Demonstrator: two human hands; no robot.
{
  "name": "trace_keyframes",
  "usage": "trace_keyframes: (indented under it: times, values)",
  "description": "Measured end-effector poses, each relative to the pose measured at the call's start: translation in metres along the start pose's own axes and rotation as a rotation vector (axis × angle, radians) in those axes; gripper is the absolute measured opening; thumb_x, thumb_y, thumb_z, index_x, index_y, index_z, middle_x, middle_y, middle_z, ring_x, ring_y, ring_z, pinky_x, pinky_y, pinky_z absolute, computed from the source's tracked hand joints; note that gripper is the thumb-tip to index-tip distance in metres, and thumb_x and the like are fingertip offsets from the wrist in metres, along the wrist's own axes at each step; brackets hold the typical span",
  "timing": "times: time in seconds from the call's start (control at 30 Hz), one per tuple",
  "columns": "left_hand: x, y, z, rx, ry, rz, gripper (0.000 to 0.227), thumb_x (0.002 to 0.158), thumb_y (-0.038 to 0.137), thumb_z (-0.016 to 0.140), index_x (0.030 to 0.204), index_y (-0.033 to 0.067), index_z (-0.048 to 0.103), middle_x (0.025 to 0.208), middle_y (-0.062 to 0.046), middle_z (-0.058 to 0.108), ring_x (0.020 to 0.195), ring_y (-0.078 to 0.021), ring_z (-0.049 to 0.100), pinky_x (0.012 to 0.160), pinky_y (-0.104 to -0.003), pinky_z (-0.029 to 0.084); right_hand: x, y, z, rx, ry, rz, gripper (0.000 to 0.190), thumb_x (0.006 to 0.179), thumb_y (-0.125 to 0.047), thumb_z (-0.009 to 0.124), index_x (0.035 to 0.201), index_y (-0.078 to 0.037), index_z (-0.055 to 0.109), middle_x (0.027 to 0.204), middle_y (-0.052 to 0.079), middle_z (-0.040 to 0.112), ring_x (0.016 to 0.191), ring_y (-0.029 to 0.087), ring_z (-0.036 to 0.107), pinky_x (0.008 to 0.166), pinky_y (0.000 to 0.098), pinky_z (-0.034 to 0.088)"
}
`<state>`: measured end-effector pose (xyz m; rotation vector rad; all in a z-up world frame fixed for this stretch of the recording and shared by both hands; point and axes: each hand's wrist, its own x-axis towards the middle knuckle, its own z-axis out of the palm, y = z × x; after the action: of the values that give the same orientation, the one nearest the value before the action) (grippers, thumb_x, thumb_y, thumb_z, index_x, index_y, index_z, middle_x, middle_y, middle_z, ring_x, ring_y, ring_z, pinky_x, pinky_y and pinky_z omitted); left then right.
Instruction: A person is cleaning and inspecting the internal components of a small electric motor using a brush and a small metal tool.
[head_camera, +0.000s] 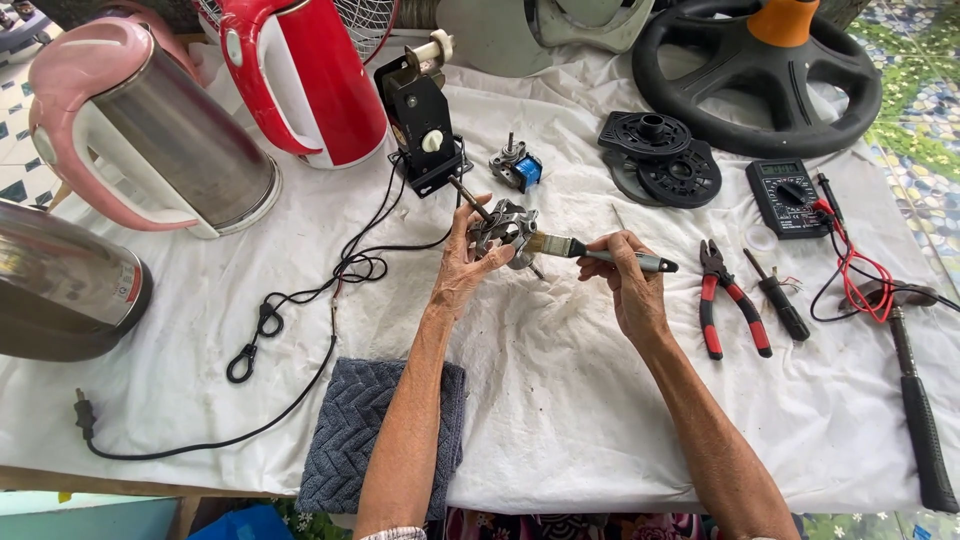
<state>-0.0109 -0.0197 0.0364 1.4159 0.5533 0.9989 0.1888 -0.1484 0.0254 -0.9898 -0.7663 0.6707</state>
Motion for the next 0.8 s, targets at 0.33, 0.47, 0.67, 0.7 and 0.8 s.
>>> trace_keyframes:
  times: [0.33,0.47,0.67,0.7,0.8]
  values:
    - [0.000,-0.004,0.002,-0.016,-0.048,0.028,0.086,0.078,0.020,0.089,0.151,0.0291,0.044,0.137,-0.004,0.056,0.121,-0.0147,0.056,0.111,-0.038,0.042,0.003,0.001,-0.008,-0.022,0.021,-0.025,0.037,0.108,-0.030,0.056,0.104,0.005,0.067,0.084,0.022,0.073,0.073,0.021,0.074,0.073,0.0335,0.065]
    - [-0.003,0.000,0.007,-0.055,-0.041,0.025,0.085,0.077,0.013,0.089,0.149,0.0278,0.046,0.136,-0.005,0.055,0.121,-0.0163,0.058,0.112,-0.039,0.043,0.007,0.006,-0.020,0.144,0.011,0.006,0.040,0.111,-0.034,0.049,0.109,0.003,0.065,0.086,0.021,0.073,0.077,0.020,0.074,0.074,0.0327,0.064]
    - [-0.003,0.005,0.003,-0.040,-0.059,0.022,0.089,0.075,0.014,0.089,0.150,0.0275,0.044,0.130,-0.002,0.057,0.117,-0.0141,0.059,0.112,-0.038,0.042,0.003,-0.005,-0.012,0.254,-0.070,0.007,0.045,0.109,-0.039,0.047,0.118,0.004,0.061,0.097,0.024,0.073,0.088,0.024,0.073,0.079,0.0355,0.062]
    - [-0.003,0.006,0.005,0.006,-0.050,0.044,0.090,0.074,0.019,0.090,0.150,0.0288,0.044,0.131,0.001,0.056,0.116,-0.0111,0.058,0.110,-0.035,0.042,0.003,-0.007,-0.011,0.267,-0.093,0.011,0.046,0.109,-0.038,0.047,0.120,0.004,0.060,0.100,0.025,0.073,0.091,0.025,0.073,0.079,0.0358,0.061]
    - [0.003,-0.015,0.006,0.034,-0.021,0.090,0.093,0.067,0.019,0.095,0.148,0.0256,0.048,0.136,-0.009,0.051,0.119,-0.0223,0.058,0.110,-0.043,0.044,0.001,-0.004,-0.013,0.200,-0.126,0.015,0.042,0.110,-0.033,0.047,0.120,0.006,0.060,0.099,0.027,0.073,0.090,0.028,0.074,0.078,0.0374,0.061]
